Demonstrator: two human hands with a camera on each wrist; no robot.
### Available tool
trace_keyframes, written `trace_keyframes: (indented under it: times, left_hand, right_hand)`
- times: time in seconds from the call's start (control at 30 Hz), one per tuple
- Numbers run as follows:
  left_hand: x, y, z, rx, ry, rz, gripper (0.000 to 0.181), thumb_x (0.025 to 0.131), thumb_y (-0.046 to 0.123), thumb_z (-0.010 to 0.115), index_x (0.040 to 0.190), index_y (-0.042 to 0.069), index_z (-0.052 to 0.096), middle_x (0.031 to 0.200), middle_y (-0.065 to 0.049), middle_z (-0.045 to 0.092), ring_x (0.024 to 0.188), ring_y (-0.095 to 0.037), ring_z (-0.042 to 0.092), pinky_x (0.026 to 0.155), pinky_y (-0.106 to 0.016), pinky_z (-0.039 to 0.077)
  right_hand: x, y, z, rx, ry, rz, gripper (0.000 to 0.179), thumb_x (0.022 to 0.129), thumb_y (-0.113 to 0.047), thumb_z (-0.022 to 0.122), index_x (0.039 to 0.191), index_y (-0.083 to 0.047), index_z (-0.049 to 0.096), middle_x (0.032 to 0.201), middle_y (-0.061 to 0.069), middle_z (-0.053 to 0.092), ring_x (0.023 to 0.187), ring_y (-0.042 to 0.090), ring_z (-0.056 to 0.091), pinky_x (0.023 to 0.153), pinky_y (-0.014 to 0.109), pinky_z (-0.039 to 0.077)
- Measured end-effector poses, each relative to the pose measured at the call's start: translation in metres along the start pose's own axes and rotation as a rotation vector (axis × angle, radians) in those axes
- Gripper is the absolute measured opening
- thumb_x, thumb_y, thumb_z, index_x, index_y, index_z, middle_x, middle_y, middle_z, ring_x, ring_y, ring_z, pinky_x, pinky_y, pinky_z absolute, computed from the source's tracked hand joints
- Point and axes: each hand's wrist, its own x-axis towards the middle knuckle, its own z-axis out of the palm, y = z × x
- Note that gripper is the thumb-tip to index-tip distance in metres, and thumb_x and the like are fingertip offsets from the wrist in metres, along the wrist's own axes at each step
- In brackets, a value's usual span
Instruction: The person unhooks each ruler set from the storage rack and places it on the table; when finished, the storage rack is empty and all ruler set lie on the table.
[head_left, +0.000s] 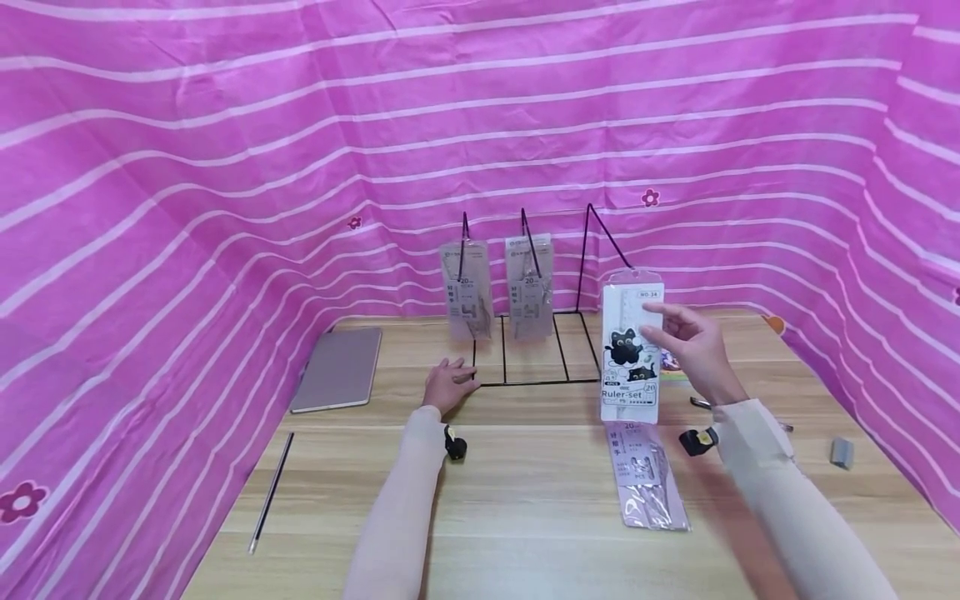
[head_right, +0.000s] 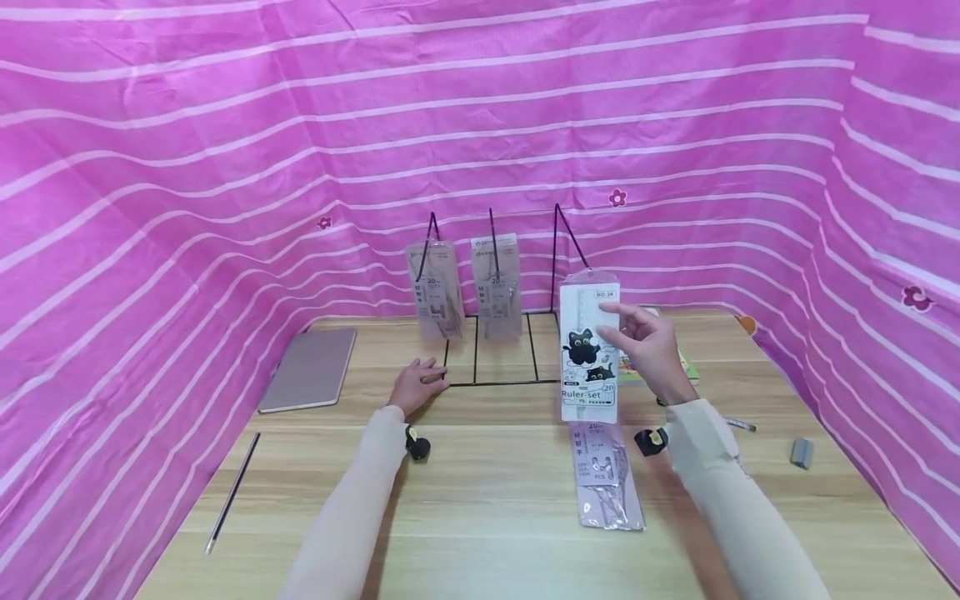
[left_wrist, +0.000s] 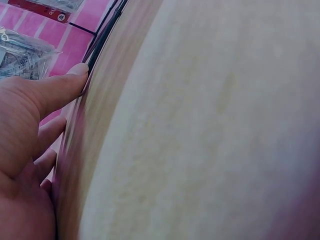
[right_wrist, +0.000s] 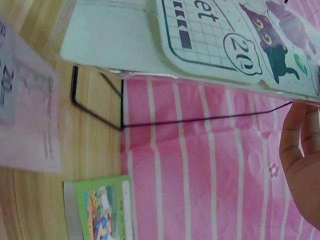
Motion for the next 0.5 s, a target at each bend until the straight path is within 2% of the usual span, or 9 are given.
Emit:
trace_keyframes:
  times: [0.13,0.23,0.37,0.43,0.5]
  left_hand:
    - [-0.001,0.002,-0.001,0.009,0.002,0.001,0.037,0.089,0.025,0.076,0.122,0.010,0.072,0.147,-0.017,0.052,0.147,-0.045,0.031,0.124,-0.057,0.015]
    - [-0.002,0.004,-0.002,0.008,-0.003,-0.004,0.037,0.090,0.025,0.075,0.123,0.009,0.072,0.148,-0.017,0.052,0.147,-0.045,0.031,0.124,-0.057,0.015]
    - [-0.003,0.006,-0.003,-0.006,-0.009,-0.009,0.037,0.090,0.024,0.075,0.124,0.008,0.071,0.148,-0.018,0.051,0.148,-0.046,0.029,0.124,-0.057,0.013]
    - [-0.003,0.005,-0.002,-0.010,-0.008,-0.007,0.037,0.090,0.023,0.075,0.123,0.008,0.071,0.148,-0.018,0.051,0.148,-0.046,0.029,0.124,-0.057,0.013]
    - [-0.002,0.004,-0.002,-0.010,-0.008,-0.007,0.037,0.090,0.023,0.076,0.123,0.008,0.071,0.148,-0.017,0.052,0.148,-0.046,0.029,0.124,-0.057,0.013]
  right_hand:
    - [-0.009,-0.002,0.011,0.017,-0.002,0.001,0.040,0.089,0.000,0.074,0.128,0.000,0.065,0.076,-0.001,0.056,0.065,0.006,0.051,0.052,0.017,0.046]
    - [-0.018,-0.001,0.022,0.006,-0.026,0.052,0.039,0.090,-0.003,0.075,0.128,-0.003,0.066,0.075,-0.005,0.051,0.066,0.005,0.048,0.054,0.017,0.044]
    - [-0.029,0.004,0.037,0.021,-0.088,0.207,0.040,0.091,-0.009,0.075,0.130,-0.006,0.066,0.082,-0.009,0.057,0.077,0.005,0.052,0.070,0.015,0.051]
    - [-0.034,0.008,0.045,0.022,-0.122,0.316,0.042,0.091,-0.012,0.075,0.131,-0.007,0.064,0.093,-0.011,0.065,0.086,0.004,0.058,0.078,0.018,0.053]
    - [-0.037,0.013,0.050,0.009,-0.154,0.421,0.045,0.090,-0.014,0.075,0.133,-0.005,0.063,0.106,-0.007,0.071,0.092,0.005,0.061,0.083,0.021,0.054]
